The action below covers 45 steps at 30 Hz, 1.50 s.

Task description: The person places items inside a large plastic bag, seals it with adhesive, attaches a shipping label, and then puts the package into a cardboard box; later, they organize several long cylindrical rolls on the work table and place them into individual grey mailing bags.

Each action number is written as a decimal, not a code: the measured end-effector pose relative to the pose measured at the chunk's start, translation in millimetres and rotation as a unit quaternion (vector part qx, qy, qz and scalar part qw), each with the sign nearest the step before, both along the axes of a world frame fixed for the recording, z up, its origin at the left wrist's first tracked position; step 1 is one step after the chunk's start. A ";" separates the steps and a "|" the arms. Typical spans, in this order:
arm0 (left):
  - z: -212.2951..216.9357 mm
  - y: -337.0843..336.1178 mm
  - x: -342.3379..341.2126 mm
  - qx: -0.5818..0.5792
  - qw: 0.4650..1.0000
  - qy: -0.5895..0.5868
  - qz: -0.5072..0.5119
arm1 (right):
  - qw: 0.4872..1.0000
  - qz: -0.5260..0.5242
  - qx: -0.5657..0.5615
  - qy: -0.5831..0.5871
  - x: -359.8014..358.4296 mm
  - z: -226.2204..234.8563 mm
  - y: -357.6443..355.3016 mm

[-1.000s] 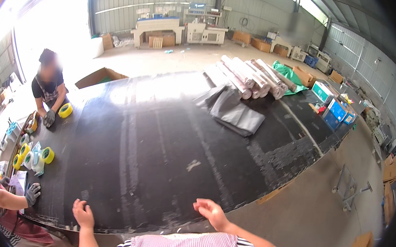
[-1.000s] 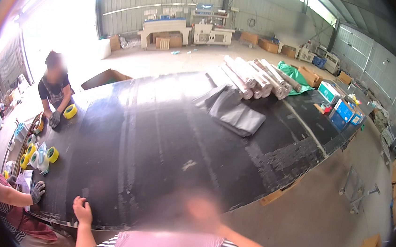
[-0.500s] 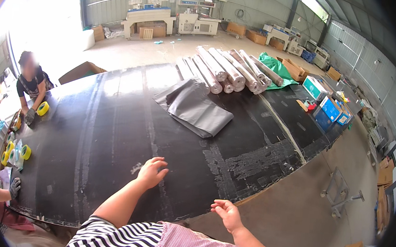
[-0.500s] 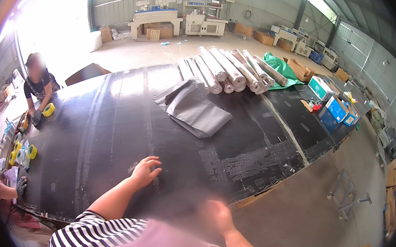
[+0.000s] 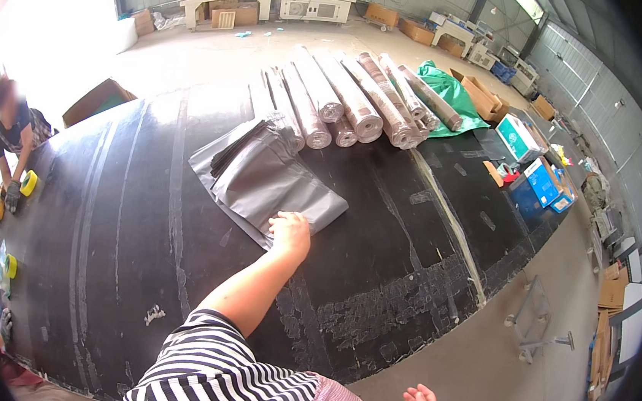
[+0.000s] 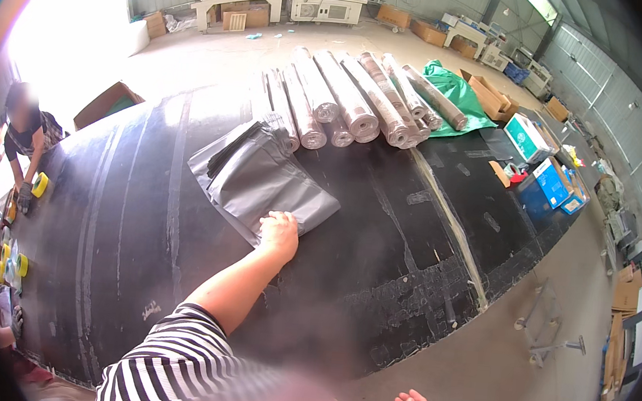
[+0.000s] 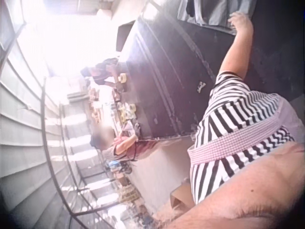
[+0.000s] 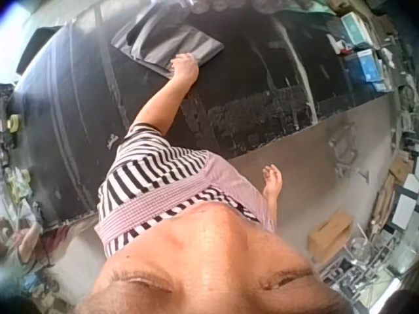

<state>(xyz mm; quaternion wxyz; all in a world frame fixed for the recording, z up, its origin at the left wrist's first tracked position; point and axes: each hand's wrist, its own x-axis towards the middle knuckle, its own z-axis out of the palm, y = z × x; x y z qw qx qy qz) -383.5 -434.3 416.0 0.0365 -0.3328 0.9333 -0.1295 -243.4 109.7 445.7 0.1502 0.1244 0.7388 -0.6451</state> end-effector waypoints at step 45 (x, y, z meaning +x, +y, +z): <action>93.0 -120.6 -74.0 0.201 0.931 0.283 0.112 | 0.790 0.443 0.006 0.423 -416.8 64.3 -291.7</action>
